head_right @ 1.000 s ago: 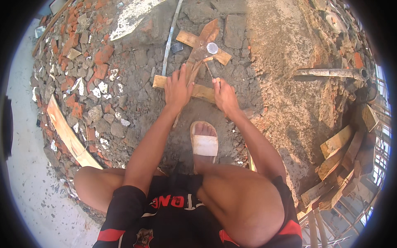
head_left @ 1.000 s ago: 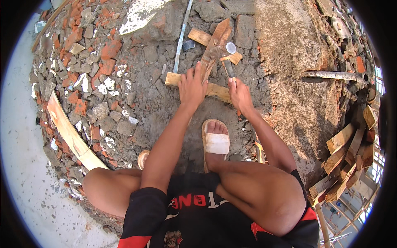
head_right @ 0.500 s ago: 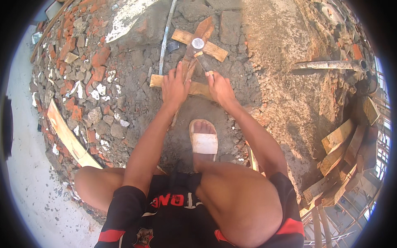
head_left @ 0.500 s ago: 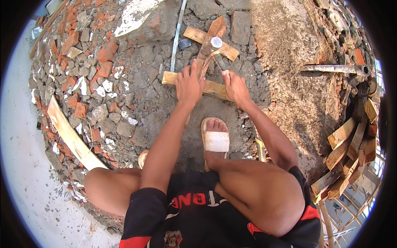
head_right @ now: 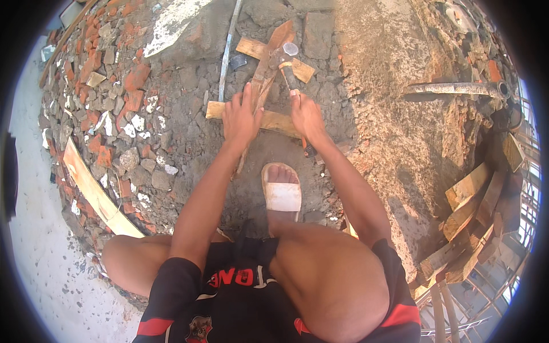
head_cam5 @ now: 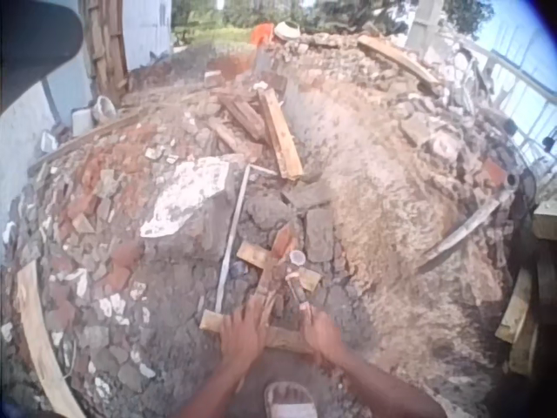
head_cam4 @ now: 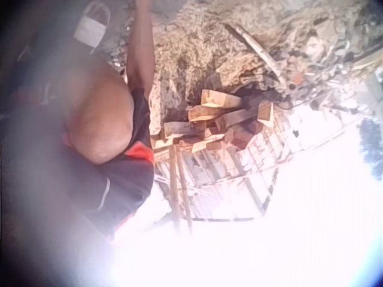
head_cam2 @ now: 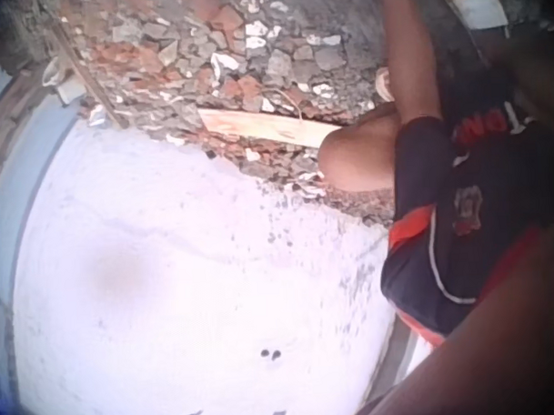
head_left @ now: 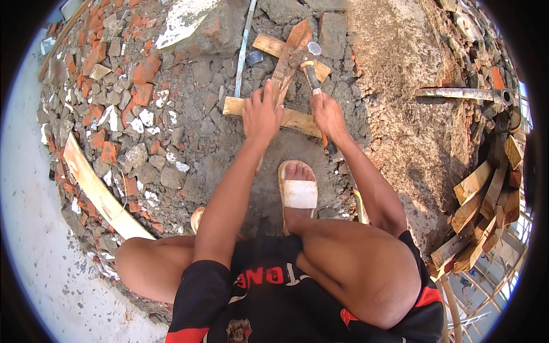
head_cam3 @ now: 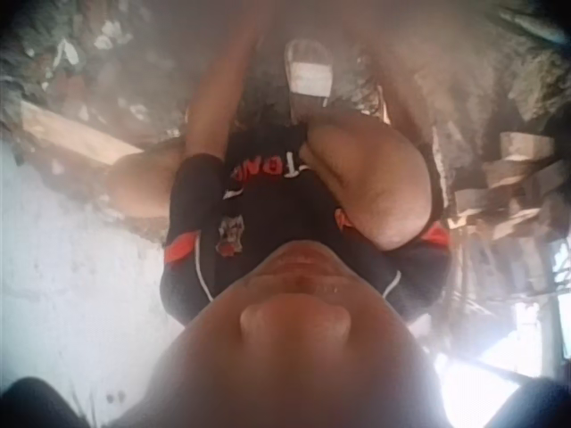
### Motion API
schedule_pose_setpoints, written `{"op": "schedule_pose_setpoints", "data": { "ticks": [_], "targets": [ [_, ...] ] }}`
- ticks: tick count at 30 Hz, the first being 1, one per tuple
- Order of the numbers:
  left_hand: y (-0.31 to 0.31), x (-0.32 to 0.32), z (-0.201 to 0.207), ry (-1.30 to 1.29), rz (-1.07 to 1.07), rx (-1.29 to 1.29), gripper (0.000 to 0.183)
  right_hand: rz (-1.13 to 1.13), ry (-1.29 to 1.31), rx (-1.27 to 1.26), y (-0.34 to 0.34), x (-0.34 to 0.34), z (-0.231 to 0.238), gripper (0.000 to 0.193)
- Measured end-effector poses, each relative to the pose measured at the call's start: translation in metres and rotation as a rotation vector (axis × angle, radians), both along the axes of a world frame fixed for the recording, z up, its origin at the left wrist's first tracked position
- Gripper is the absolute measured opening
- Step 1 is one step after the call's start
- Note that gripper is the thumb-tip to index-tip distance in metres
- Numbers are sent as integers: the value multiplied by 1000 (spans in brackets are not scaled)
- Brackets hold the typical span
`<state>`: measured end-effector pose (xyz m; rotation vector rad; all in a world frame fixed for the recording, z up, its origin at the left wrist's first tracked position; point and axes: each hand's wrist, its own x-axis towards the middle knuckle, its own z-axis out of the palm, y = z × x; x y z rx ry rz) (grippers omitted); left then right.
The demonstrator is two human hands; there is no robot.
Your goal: The person sits on the ground at a construction site and uses a hammer to repeatedly strike a metal bar placed on wooden blocks. The person adjusts the metal bar and wooden blocks between strikes.
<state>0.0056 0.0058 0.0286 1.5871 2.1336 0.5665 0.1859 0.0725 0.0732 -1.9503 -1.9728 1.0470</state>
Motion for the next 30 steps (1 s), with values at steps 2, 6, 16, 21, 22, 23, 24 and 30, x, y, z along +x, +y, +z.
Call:
{"op": "schedule_pose_setpoints", "data": {
  "ticks": [2, 6, 16, 21, 22, 23, 24, 30],
  "targets": [
    [-2, -2, 1, -19, 7, -17, 78, -63, 147, -55, 0, 3, 16, 52],
    [-4, -5, -1, -25, 19, -8, 79, -182, 511, 30, -31, -3, 60, 48],
    [-3, -4, -3, -4, 15, -29, 80, -206, 373, -210, -3, 0, -10, 55],
    [1, -3, -3, -62, -18, -63, 79, -155, -62, -196, 7, 51, -2, 52],
    [-2, -7, -6, -113, -12, -64, 74, -99, -123, 43, 4, 61, 0, 50],
    [1, -13, -10, -163, -5, -66, 69, -41, -186, 281, 2, 71, 0, 49],
    [4, -21, -14, -215, -3, -62, 65, -69, -150, 384, 3, 80, 1, 45],
    [1, -70, 0, -846, 99, -163, 44, -19, -149, 331, -21, 81, -11, 36]
  ]
}}
